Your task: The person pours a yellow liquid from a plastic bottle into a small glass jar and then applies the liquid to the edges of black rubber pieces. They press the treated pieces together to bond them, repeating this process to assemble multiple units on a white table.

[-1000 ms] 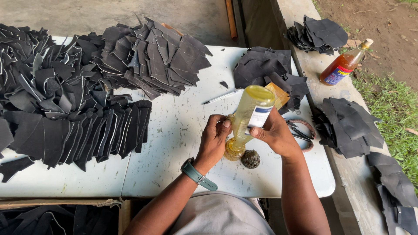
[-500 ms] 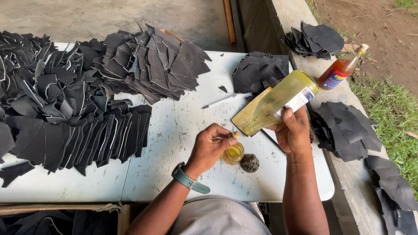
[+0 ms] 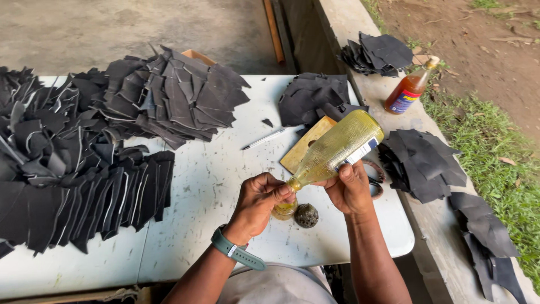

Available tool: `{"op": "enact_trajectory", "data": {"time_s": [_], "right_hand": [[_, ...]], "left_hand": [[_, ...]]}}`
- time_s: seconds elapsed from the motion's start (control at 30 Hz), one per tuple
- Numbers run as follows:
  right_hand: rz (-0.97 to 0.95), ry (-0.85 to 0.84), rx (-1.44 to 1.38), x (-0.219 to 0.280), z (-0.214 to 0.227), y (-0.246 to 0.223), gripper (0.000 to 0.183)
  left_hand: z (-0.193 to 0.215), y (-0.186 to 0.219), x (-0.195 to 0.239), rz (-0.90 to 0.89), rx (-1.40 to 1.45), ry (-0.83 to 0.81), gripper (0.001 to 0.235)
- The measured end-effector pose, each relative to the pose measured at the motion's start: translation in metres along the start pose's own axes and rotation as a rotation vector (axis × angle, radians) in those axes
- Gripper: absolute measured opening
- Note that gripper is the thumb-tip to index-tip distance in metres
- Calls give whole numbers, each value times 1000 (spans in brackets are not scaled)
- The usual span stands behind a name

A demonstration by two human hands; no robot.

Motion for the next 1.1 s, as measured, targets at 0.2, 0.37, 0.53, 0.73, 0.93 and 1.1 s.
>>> {"op": "enact_trajectory", "data": {"time_s": [0.2,0.37,0.53,0.73,0.93,1.1], "right_hand": [[133,2,78,-1,-9,-14,81],[123,73,147,-14,-8,-23,83],[61,0,245,-23,-2,-23,95],[56,266,892,-103,116,-88,102],[183,216,2024,-203,199,-144,104],[-56,241,2116,-229,245,-141,113]], "left_hand": [[-12,11,-8,-63,-28,23,16],[-45,69,6,-490,-709,136,45],[-72,72,-14,-186,-862,89,55],[-58,47,-40,-113,-559,15,48],[-24,37,-50,-37,-575,142,50],[-14,34,-57,-26,-561,169,52]]}}
Point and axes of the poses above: each hand's wrist, its own x-axis away from the middle knuckle, its own z-axis out of the back of the hand, y = z × x, the point moved 5 cm from there along -x, towards the middle knuckle, and after that the axes turned 13 degrees about z, right-handed, at the moved point
